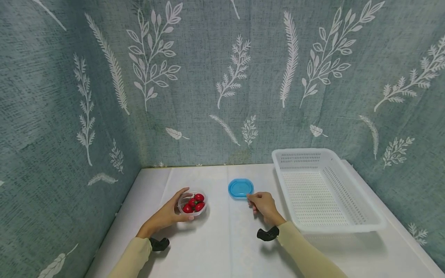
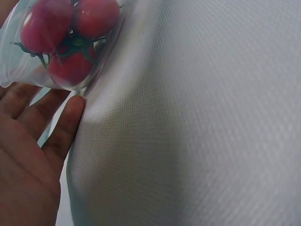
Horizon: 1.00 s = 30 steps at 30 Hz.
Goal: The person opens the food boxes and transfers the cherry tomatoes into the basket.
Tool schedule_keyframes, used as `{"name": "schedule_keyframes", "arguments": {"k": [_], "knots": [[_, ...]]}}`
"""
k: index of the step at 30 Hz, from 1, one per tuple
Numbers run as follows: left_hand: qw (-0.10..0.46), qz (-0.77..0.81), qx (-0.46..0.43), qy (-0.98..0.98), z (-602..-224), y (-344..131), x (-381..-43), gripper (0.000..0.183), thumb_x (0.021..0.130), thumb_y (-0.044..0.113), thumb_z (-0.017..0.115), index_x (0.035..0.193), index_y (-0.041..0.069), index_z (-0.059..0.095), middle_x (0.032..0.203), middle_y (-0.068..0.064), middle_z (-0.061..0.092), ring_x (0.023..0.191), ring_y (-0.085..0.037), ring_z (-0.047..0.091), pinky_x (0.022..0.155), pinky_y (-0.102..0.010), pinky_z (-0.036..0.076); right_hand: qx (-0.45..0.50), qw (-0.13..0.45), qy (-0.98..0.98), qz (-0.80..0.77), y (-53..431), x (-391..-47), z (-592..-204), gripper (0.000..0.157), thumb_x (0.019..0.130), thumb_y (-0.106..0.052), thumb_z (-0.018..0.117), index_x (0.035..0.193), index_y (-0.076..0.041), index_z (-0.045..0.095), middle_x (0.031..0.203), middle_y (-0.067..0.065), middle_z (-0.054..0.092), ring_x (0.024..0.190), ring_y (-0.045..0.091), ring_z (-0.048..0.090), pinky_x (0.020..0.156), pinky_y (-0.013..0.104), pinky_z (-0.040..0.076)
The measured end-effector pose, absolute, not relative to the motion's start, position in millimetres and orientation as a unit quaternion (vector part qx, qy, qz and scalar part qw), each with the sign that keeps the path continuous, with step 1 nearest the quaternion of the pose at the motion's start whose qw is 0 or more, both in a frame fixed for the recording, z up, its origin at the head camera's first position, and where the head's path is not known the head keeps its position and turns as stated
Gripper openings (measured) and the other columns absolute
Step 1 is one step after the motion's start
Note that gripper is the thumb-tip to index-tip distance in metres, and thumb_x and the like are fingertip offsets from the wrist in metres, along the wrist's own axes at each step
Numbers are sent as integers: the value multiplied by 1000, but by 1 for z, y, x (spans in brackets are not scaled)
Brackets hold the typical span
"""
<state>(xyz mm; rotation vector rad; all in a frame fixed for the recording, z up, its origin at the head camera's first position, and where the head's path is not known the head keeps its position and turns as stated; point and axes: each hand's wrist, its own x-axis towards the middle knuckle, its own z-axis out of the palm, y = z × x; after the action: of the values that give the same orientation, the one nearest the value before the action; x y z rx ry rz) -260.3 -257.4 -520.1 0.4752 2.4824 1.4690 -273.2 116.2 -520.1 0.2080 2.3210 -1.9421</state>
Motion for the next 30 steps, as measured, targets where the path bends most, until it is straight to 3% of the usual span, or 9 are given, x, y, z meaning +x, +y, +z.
{"name": "schedule_keyframes", "arguments": {"k": [6,19,30], "knots": [[106,498,160,846,-519,-257,-259,107,82,29,90,164,18,21,160,-6,40,140,-30,38,100,-46,40,74,44,755,-651,112,-273,-516,35,101,-30,69,93,3,67,76,6,67,50,6,49,48,20,45],[101,498,156,847,-520,-256,-258,109,80,29,91,163,16,22,157,-9,44,138,-31,41,100,-46,41,-69,80,762,-639,94,-274,-490,37,101,-28,69,116,6,71,103,21,72,60,14,57,64,31,55],[107,508,156,840,-520,-256,-259,109,80,27,91,163,18,21,157,-9,43,143,-32,38,106,-50,40,-154,91,783,-596,69,-274,-476,32,96,-30,76,118,-7,74,103,26,69,62,17,61,66,41,59]]}}
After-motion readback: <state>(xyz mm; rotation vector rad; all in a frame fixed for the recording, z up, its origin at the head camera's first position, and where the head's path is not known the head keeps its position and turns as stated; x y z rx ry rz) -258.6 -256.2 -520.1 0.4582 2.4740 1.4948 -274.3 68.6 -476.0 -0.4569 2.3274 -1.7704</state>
